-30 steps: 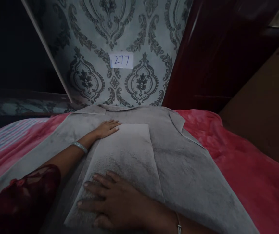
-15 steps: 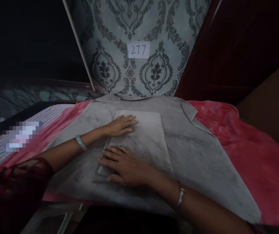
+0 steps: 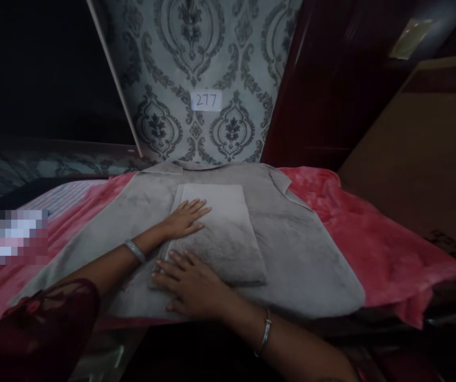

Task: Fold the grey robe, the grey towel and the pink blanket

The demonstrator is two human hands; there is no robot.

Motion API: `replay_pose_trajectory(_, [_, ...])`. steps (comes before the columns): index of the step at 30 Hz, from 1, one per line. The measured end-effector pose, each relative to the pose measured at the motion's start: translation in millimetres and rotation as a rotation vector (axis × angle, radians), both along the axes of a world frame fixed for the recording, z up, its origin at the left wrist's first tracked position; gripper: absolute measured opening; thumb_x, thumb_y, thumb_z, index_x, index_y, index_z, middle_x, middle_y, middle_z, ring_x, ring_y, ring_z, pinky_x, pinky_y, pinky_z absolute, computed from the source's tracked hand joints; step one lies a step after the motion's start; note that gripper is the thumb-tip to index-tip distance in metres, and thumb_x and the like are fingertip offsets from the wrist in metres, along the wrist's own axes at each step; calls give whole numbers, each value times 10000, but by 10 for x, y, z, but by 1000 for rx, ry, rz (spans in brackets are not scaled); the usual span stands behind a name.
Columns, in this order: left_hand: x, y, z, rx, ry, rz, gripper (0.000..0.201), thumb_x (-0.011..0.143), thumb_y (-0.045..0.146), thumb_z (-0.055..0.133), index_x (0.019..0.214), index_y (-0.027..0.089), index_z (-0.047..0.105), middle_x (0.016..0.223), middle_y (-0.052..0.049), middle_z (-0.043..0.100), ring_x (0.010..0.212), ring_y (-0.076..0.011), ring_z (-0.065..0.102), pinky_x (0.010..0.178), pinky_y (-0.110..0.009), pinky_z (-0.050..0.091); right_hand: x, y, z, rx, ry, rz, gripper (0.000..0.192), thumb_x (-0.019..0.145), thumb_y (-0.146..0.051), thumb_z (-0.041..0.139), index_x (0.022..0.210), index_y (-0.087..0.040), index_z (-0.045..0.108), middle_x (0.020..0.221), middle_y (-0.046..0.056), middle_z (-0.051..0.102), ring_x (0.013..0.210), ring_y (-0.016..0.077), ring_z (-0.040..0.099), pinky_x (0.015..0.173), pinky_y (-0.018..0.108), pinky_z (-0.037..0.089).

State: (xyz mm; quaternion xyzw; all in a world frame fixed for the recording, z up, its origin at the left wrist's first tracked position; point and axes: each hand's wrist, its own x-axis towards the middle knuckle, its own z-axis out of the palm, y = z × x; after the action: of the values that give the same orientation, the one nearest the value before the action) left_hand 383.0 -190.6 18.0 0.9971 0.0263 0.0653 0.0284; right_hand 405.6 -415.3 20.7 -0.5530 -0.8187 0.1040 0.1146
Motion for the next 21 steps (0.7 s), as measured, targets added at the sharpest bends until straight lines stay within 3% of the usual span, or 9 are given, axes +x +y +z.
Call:
replay_pose_trajectory(4, [-19, -54, 75, 43, 4, 7, 615, 1009, 487, 401, 1550, 203, 331, 1636, -166, 249, 1509, -363, 200, 1190, -599, 184, -139, -199, -23, 29, 44, -43, 749, 975, -444, 569, 1595, -231, 206, 1655, 26, 190, 1535, 192, 41, 1258, 450, 58])
replay_pose_trajectory(7, [-59, -171, 213, 26, 16, 24, 597, 1031, 474, 340, 1533, 150, 354, 1609, -191, 305, 1483, -367, 271, 1175, -611, 221, -82, -391, 37, 78, 106, -44, 678, 990, -419, 535, 1581, -231, 260, 1625, 36, 291, 1524, 187, 135, 1256, 451, 106])
replay_pose_trajectory(11, [-257, -512, 337, -51, -9, 52, 650, 1008, 522, 369, 1542, 152, 334, 1595, -188, 339, 1484, -320, 300, 1197, -544, 272, 307, -582, 112, 298, 157, -311, 530, 1010, -296, 454, 1531, -222, 389, 1542, 95, 440, 1472, 223, 308, 1225, 497, 226])
replay_pose_trajectory(14, [-536, -909, 210, -4, -91, 44, 688, 985, 510, 437, 1544, 128, 316, 1589, -201, 345, 1483, -315, 307, 1188, -519, 310, 648, -614, 58, 301, 70, -468, 518, 1016, -290, 428, 1530, -233, 398, 1573, 99, 386, 1494, 264, 254, 1198, 554, 261])
replay_pose_trajectory(17, [-812, -1304, -82, 113, -156, -15, 683, 936, 476, 552, 1530, 200, 355, 1586, -162, 370, 1476, -330, 318, 1171, -556, 310, 822, -604, -64, 157, -60, -457, 527, 1014, -322, 450, 1536, -281, 385, 1602, 59, 330, 1515, 286, 176, 1193, 605, 229])
replay_pose_trajectory(21, [-974, -1590, -339, 240, -281, 82, 714, 840, 430, 702, 1484, 260, 444, 1567, -167, 397, 1439, -407, 353, 1119, -616, 324, 803, -627, -145, 79, -80, -435, 538, 1022, -350, 451, 1546, -268, 362, 1617, 45, 283, 1516, 274, 170, 1210, 584, 201])
